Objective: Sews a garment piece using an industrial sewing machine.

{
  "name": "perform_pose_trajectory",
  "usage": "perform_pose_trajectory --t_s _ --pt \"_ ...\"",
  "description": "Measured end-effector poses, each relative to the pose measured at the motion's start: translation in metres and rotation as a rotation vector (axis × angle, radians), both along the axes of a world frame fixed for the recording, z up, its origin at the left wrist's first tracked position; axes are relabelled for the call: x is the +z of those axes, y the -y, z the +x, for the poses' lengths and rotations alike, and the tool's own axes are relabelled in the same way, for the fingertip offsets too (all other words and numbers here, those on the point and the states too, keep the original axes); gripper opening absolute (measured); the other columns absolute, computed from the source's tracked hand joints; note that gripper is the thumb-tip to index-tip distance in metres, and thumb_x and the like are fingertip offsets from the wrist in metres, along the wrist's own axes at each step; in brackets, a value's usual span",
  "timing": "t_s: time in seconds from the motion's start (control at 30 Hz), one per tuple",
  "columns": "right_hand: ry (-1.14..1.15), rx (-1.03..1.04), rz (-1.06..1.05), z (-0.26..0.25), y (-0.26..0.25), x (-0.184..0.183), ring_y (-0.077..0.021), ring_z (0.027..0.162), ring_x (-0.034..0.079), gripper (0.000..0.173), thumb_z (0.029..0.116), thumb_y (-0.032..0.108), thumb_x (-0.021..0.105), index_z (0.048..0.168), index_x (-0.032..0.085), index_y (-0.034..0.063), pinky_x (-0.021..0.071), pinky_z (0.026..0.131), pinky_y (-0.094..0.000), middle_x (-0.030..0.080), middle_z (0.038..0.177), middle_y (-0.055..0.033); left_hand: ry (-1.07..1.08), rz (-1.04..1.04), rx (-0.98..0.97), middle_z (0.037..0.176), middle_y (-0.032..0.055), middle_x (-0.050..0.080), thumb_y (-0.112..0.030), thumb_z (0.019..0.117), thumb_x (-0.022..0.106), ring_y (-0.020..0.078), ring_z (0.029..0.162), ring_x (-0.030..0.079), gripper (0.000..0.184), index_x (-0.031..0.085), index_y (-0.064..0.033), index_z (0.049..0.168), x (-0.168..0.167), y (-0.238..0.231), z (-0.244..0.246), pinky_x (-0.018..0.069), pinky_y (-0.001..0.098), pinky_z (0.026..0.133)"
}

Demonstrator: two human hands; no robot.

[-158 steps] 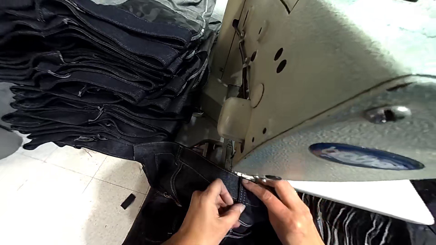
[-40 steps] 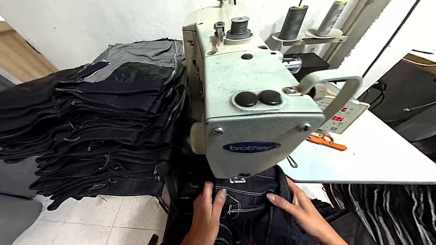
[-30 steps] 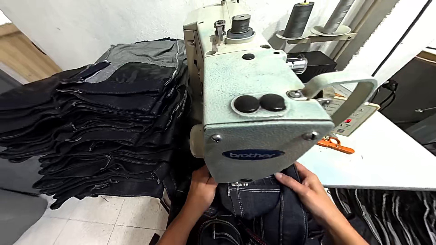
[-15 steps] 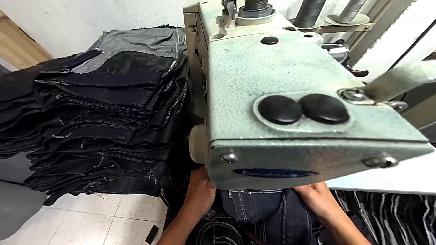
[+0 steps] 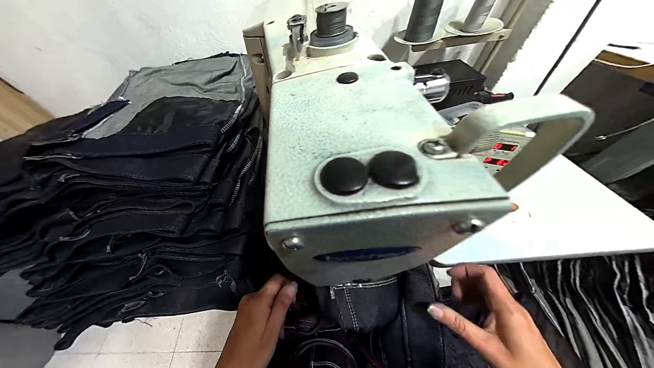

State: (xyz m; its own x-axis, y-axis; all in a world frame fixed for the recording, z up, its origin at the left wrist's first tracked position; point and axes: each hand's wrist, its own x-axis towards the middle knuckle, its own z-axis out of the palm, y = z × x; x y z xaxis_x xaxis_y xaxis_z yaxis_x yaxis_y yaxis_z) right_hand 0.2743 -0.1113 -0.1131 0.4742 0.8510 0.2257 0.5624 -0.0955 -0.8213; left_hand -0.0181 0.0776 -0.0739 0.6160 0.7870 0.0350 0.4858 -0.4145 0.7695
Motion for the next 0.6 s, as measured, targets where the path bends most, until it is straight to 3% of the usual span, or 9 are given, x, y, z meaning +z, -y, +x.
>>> perform_pose_trajectory --t_s 0.07,0.17,0.27,0.33,0.4,0.47,0.5,0.6 --pt "-0.102 0.063 -0.083 -0.018 0.012 0.002 -0.0157 0.071 0.063 0.06 0.0847 0.036 0.081 0.116 0.054 -0.0069 0.055 0.065 -0.0368 0.064 0.084 -0.009 -0.046 -0.008 -0.065 0.063 0.0036 0.059 -0.031 0.1088 0.043 0.0113 0.051 0.058 0.042 0.067 0.0002 0.097 0.006 0.006 -0.009 0.0525 0.0302 0.052" --pt "-0.193 0.105 -0.205 -0.038 0.017 -0.007 -0.0209 0.091 0.072 0.064 0.0844 0.037 0.081 0.123 0.055 -0.0065 0.0592 0.083 -0.0447 0.072 0.1 -0.0147 -0.126 -0.001 -0.161 0.066 0.0098 0.063 -0.028 0.108 0.047 0.0193 0.055 0.062 0.038 0.068 0.0025 0.099 0.014 0.015 -0.014 0.0551 0.0389 0.057" --pt "-0.263 0.102 -0.218 -0.051 0.016 -0.016 -0.0154 0.103 0.071 0.07 0.0857 0.035 0.08 0.132 0.053 -0.0093 0.0568 0.095 -0.0392 0.073 0.11 -0.0144 -0.17 0.009 -0.21 0.07 0.0116 0.066 -0.03 0.1073 0.049 0.0231 0.059 0.066 0.037 0.068 0.0013 0.102 0.017 0.023 -0.01 0.0563 0.0436 0.06" --pt "-0.388 0.09 -0.186 -0.057 0.014 -0.021 -0.008 0.101 0.07 0.058 0.0878 0.027 0.078 0.128 0.055 -0.0089 0.0559 0.096 -0.0317 0.072 0.108 -0.01 -0.188 0.034 -0.2 0.071 0.0104 0.067 -0.034 0.1069 0.05 0.0235 0.059 0.066 0.038 0.068 -0.0008 0.104 0.016 0.026 -0.004 0.0568 0.045 0.059" --pt "-0.606 0.058 -0.113 -0.063 0.01 -0.023 -0.0019 0.094 0.071 0.035 0.0903 0.011 0.073 0.119 0.058 -0.0025 0.0582 0.092 -0.0256 0.074 0.101 -0.0001 -0.249 0.074 -0.16 0.072 0.0105 0.067 -0.041 0.1049 0.052 0.0264 0.06 0.066 0.042 0.068 -0.0022 0.108 0.016 0.029 0.006 0.0562 0.0484 0.058" --pt "-0.901 -0.02 -0.026 -0.07 0.007 -0.025 -0.0041 0.087 0.073 0.02 0.0934 -0.004 0.062 0.111 0.06 0.0048 0.0613 0.086 -0.0268 0.076 0.093 0.0042 -0.325 0.133 -0.114 0.073 0.0129 0.067 -0.053 0.1009 0.053 0.0321 0.063 0.067 0.055 0.068 -0.0008 0.113 0.015 0.034 0.019 0.0544 0.0545 0.06" --pt "-1.025 -0.056 0.004 -0.073 0.005 -0.026 -0.0063 0.085 0.074 0.019 0.0956 -0.007 0.057 0.11 0.061 0.0061 0.0621 0.085 -0.0284 0.077 0.091 0.0032 -0.356 0.178 -0.088 0.073 0.014 0.067 -0.06 0.0981 0.053 0.0342 0.065 0.068 0.064 0.068 0.001 0.111 0.012 0.036 0.026 0.0544 0.0564 0.06" --pt "-1.217 -0.108 0.067 -0.077 0.003 -0.033 -0.0098 0.083 0.075 0.021 0.1006 -0.006 0.046 0.108 0.061 0.008 0.0628 0.083 -0.031 0.078 0.089 0.0 -0.307 0.397 0.026 0.063 0.0122 0.064 -0.074 0.0887 0.051 0.0312 0.058 0.067 0.082 0.07 0.0056 0.093 -0.009 0.035 0.048 0.0547 0.0531 0.054"
